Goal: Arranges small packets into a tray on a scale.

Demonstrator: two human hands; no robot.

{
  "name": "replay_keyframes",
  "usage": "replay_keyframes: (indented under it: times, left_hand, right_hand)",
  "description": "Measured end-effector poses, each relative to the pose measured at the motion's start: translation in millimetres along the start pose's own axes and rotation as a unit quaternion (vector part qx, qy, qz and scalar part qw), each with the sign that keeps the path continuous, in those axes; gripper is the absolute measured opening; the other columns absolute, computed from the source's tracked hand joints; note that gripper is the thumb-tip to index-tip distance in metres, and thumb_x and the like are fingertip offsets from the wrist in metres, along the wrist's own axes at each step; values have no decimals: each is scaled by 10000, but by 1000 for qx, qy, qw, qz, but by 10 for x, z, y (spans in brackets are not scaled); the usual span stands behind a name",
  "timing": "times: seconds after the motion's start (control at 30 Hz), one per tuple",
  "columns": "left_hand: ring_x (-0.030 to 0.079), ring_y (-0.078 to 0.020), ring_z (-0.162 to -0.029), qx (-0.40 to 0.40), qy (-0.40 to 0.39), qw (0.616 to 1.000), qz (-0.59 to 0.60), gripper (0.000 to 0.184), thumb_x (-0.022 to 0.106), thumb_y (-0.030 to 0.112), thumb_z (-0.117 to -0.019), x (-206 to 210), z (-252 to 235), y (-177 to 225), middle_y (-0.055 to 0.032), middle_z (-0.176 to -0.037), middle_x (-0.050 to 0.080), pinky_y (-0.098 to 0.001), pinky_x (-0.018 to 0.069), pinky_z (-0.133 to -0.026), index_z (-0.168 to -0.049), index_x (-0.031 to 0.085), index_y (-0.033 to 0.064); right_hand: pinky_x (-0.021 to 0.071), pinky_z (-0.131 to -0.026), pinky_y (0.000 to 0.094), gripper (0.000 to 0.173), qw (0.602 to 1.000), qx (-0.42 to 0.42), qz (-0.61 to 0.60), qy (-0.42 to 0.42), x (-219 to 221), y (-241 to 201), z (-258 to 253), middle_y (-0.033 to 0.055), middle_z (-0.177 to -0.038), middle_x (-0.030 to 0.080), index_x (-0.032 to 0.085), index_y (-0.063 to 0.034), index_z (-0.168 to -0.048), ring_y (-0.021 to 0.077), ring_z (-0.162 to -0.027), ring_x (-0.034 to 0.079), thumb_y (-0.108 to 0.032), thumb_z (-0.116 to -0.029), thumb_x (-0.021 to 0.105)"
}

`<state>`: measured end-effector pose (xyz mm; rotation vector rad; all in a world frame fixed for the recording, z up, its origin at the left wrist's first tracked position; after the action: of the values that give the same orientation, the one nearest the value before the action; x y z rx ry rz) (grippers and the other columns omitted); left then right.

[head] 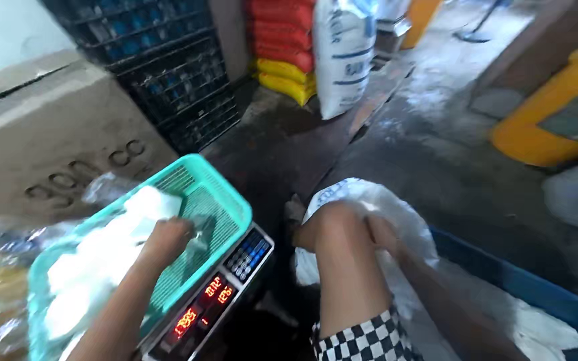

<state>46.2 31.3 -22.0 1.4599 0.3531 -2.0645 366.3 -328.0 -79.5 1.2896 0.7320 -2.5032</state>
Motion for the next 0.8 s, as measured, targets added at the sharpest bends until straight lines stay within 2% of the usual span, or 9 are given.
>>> replay_keyframes:
  times: [0.07, 0.17, 0.27, 0.33, 0.43, 0.5, 0.57, 0.67, 0.8]
  left_hand:
    - [647, -487, -1129, -10, 37, 998, 58, 251, 554, 112, -1053, -114, 70, 7, -295, -1145, 691, -672, 449, -1014, -1171, 691, -62]
    - [696, -473, -971, 24, 199, 969, 145, 188, 582, 49, -1023, -335, 329, 71, -271, -1012, 719, -699, 496, -898, -1101, 705, -69]
    - [718, -390, -843, 40, 336, 923, 183, 190, 597, 86, -995, -462, 598, 132, -213, -909, 731, -632, 546, -801, -1042, 710, -58]
    - [718, -336, -811, 30, 380, 901, 209, 249, 580, 147, -1007, -489, 748, 138, -203, -892, 728, -561, 563, -782, -1043, 702, -67]
    - [709, -244, -794, 11, 398, 879, 260, 319, 556, 209, -1032, -488, 948, 100, -184, -893, 726, -445, 575, -778, -1059, 693, -78]
    - [694, -152, -789, -14, 404, 866, 294, 306, 557, 217, -1035, -462, 1066, 3, -126, -880, 725, -360, 574, -778, -1051, 699, -53]
    - [683, -127, -778, -31, 409, 851, 329, 246, 579, 177, -1032, -465, 1117, -83, -93, -864, 720, -348, 571, -767, -1040, 704, -35]
    - [670, -116, -748, -51, 416, 836, 355, 199, 601, 171, -1032, -503, 1137, -133, -58, -848, 720, -345, 559, -737, -1023, 710, 5]
    - [654, -67, -735, -59, 426, 826, 365, 184, 599, 174, -1031, -553, 1125, -133, -16, -823, 708, -291, 547, -722, -1013, 713, 31]
  right_hand:
    - [458, -1083, 543, 338, 985, -80, -75, 136, -258, -140, -163, 282, -1272, 646, 655, 74, -1254, 408, -1222, 618, -181, -1058, 548]
    - [525, -1021, 389, 279, 924, -242, -214, 205, -613, -887, 146, 219, -1187, 700, 695, 64, -1191, 274, -1115, 682, -136, -1031, 585]
    - [557, -921, 315, 260, 850, -435, -277, 102, -488, -1795, 523, 179, -1101, 717, 714, 67, -1127, 178, -997, 692, -143, -1018, 606]
    - [553, -886, 288, 259, 808, -519, -278, 2, -319, -2364, 745, 186, -1083, 713, 695, 90, -1144, 155, -959, 685, -120, -1022, 604]
    - [537, -960, 344, 321, 818, -512, -247, -91, -153, -2975, 888, 222, -1219, 675, 627, 85, -1292, 223, -1078, 673, -120, -1055, 561]
    - [545, -972, 402, 325, 824, -506, -228, -113, -46, -3274, 881, 218, -1247, 661, 599, 60, -1331, 265, -1114, 670, -112, -1059, 558]
    - [552, -957, 427, 330, 825, -507, -218, -120, -1, -3495, 869, 222, -1260, 653, 576, 44, -1355, 284, -1111, 670, -109, -1064, 549]
    - [533, -971, 443, 363, 840, -484, -218, -107, -13, -3653, 812, 221, -1349, 606, 546, 23, -1395, 295, -1139, 650, -148, -1075, 537]
    - [547, -933, 482, 524, 851, -455, -257, -57, -102, -3601, 638, 209, -1458, 524, 482, -30, -1474, 335, -1211, 609, -183, -1009, 669]
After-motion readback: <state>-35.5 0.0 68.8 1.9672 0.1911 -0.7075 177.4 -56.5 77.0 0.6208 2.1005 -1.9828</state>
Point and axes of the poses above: each hand's wrist, its own z-axis away from the middle knuckle, its own x-axis out of the palm, y = z × x, the point moved 6 cm from there along -z, towards the middle knuckle
